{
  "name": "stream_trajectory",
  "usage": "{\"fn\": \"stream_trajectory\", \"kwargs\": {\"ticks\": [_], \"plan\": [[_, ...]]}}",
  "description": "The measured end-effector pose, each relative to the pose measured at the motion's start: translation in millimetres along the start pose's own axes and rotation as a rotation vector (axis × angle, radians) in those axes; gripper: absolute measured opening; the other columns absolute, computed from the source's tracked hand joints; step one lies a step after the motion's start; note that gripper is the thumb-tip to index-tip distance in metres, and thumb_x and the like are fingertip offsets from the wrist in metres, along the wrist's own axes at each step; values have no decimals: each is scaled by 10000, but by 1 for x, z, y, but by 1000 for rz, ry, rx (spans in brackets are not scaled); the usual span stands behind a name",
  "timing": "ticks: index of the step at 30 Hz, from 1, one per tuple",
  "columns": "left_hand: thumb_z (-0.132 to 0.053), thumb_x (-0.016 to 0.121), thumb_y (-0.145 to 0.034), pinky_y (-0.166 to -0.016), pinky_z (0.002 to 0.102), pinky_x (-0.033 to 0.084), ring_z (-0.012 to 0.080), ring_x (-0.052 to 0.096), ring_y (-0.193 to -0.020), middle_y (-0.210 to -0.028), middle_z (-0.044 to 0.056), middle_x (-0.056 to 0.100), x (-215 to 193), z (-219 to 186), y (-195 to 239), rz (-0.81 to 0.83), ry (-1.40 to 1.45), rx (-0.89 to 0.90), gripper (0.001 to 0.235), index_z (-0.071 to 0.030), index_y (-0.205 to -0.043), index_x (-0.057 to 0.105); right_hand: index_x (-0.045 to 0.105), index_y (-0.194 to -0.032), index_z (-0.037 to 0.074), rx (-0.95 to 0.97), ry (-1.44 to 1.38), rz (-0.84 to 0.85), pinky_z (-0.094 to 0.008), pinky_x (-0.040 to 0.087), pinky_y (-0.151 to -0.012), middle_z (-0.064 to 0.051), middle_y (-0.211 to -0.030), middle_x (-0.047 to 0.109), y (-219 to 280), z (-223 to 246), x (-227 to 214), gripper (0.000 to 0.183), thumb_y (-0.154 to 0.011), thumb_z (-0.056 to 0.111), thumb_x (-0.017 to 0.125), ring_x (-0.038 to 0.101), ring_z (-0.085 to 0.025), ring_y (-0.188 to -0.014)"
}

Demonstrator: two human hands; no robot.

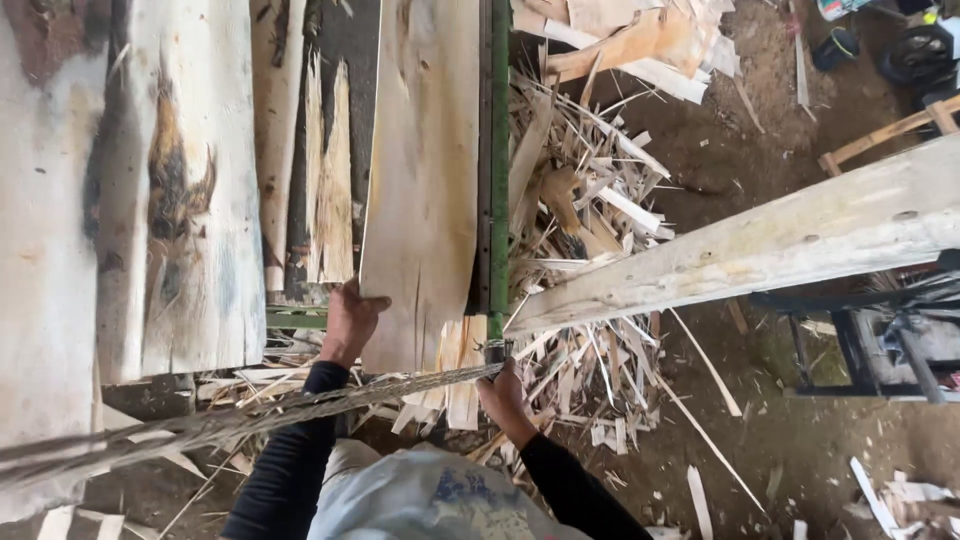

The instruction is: Cutting thin wood sheets or bark strips using a large manual guillotine-style cutter.

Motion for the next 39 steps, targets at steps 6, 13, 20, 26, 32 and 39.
{"fn": "stream_trajectory", "kwargs": {"ticks": [6,13,20,26,32,39], "plan": [[24,741,-793,-766,350,551,197,692,-858,-988,152,774,4,55,-18,45,356,75,279,70,-1062,684,537,-1063,125,-874,448,-345,-254,584,-492,-270,-1200,670,16,24,-29,212,-881,69,630,709,-203,-777],[-53,716,-885,-869,419,551,309,696,-926,-1073,227,793,-6,66,6,173,645,-106,304,59,-1164,673,451,-1427,52,-15,6,93,-290,548,-320,-206,-1069,631,55,128,-129,489,-971,156,593,621,-141,-466],[-247,598,-1074,-945,361,530,226,638,-1070,-1199,131,713,-48,147,75,145,483,169,320,10,-1237,698,453,-1409,51,35,-293,118,-267,543,-372,-102,-858,645,70,155,-150,513,-961,203,651,592,-123,-490],[-62,744,-837,-861,390,546,277,658,-980,-1099,118,723,-79,81,103,186,603,-193,380,30,-1199,673,477,-1338,-1,-225,-221,90,-261,559,-413,-68,-829,636,55,127,-135,414,-983,153,625,629,-100,-495],[-185,705,-892,-935,345,571,242,745,-1060,-1152,71,806,-59,125,78,244,169,-2,346,1,-1168,803,512,-1223,-14,-225,-388,161,-269,561,-370,-53,-739,588,58,141,-139,316,-953,106,624,583,-110,-463],[-343,750,-1004,-660,588,410,525,502,-779,-829,298,671,-2,147,89,318,-272,-149,340,-57,-1172,825,497,-1211,-54,-5,-626,218,-283,522,-379,-66,-688,586,62,148,-150,382,-900,87,668,573,-146,-442]]}}
Point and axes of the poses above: each hand's wrist, its own y-axis away from the middle knuckle, its own x-axis out of the palm, z = x × y, the point moved 7 cm from there along -y, towards the middle knuckle
